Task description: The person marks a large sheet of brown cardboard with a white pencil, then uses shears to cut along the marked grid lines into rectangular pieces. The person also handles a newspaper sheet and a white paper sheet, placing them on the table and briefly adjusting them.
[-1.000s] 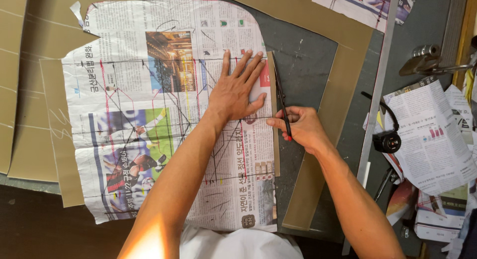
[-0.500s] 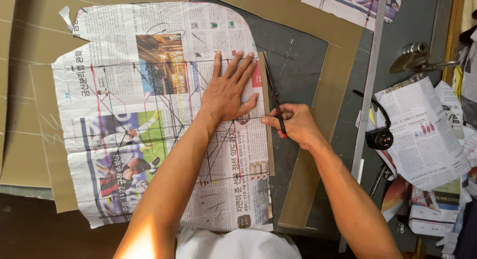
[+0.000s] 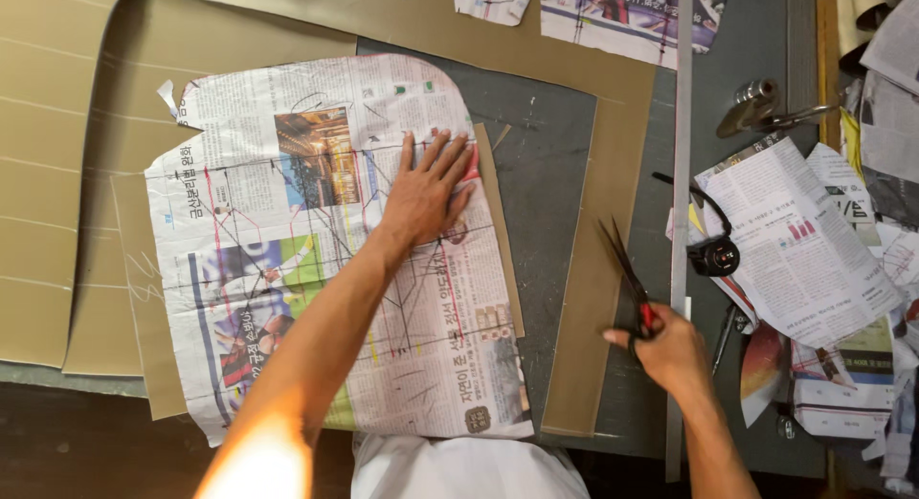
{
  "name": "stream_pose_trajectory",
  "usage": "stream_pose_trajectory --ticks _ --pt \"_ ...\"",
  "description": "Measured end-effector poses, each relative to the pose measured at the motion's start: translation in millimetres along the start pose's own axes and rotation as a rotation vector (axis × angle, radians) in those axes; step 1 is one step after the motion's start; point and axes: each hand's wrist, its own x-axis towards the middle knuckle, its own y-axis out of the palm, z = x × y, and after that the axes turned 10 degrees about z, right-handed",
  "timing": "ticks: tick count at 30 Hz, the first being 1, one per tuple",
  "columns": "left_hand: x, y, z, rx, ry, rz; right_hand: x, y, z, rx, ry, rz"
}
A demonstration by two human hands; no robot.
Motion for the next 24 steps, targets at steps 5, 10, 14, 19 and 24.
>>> stream_pose_trajectory --ticks 5,10,14,19,24 --pt "-14 -37 37 -0.086 0.135 -0.013 -30 30 -51 0.057 -0.153 -0.102" --pt "-27 -112 102 0.022 0.083 -0.054 -36 28 -58 0.308 0.013 0.016" --pt "-25 -169 163 0.093 -0.102 -0.168 -23 11 -75 0.056 0.115 -0.309" --pt "-1 -199 272 0.216 -0.440 -0.137 -4 19 -104 0.066 0.052 -0.371" --pt "48 -202 327 0.160 -0.536 -0.087 -1 30 -133 0.216 0.111 -0.287"
